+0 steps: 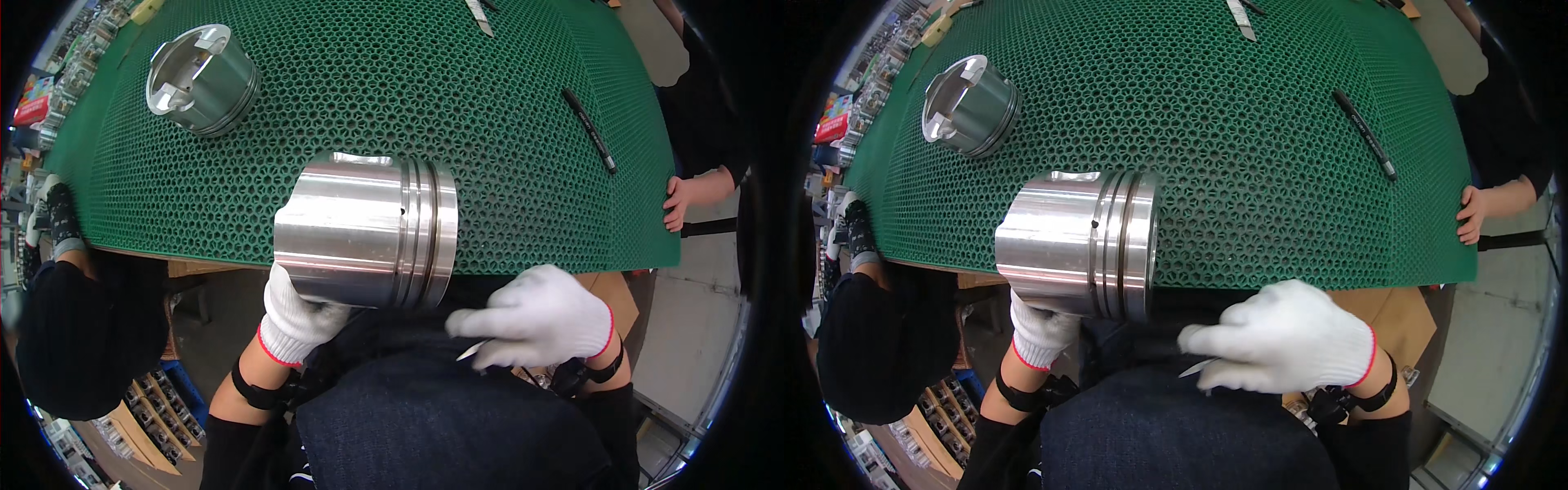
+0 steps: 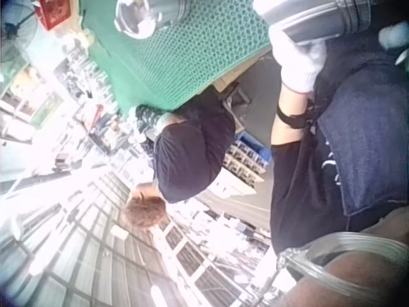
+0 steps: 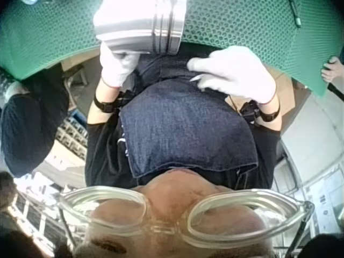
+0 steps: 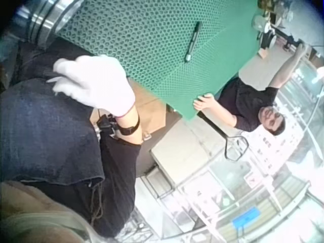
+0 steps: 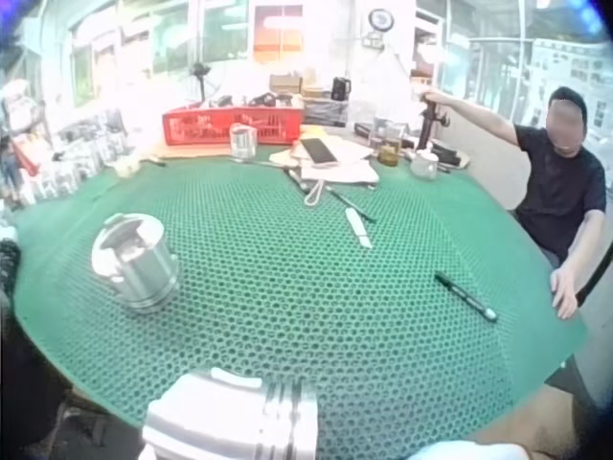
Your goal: Wiping and inspecting engine pistons at a workstation.
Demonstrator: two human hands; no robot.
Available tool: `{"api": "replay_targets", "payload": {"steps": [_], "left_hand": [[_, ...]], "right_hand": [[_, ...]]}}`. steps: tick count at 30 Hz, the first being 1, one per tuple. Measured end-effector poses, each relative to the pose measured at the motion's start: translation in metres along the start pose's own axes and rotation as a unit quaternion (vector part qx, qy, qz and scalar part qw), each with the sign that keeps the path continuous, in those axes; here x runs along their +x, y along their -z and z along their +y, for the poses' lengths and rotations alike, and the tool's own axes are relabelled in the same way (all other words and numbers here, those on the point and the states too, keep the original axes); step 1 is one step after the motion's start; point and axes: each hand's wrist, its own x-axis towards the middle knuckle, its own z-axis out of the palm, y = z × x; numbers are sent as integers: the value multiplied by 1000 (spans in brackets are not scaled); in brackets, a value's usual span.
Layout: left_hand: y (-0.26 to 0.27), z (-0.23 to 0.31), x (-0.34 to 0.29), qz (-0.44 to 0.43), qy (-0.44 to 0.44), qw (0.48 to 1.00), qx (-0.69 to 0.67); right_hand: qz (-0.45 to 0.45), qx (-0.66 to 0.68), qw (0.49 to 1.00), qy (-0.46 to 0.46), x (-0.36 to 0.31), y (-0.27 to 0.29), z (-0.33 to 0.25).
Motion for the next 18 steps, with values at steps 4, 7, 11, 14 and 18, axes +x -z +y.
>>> {"api": "replay_targets", "payload": {"steps": [4,7,11,14,18], "left_hand": [[3,0,5,-25,-31,999,-1],[0,-6,1,19,-54,998,-6],[12,15,42,-28,52,997,-48],[3,36,65,23,198,909,-367],[-12,33,60,50,295,501,-812]], "right_hand": [[216,50,973,-71,-22,-11,25],[240,71,955,-157,-22,-16,33],[282,183,910,-243,-25,-17,39],[300,182,911,-218,-25,-22,44],[308,160,915,-205,-30,-26,46]]}}
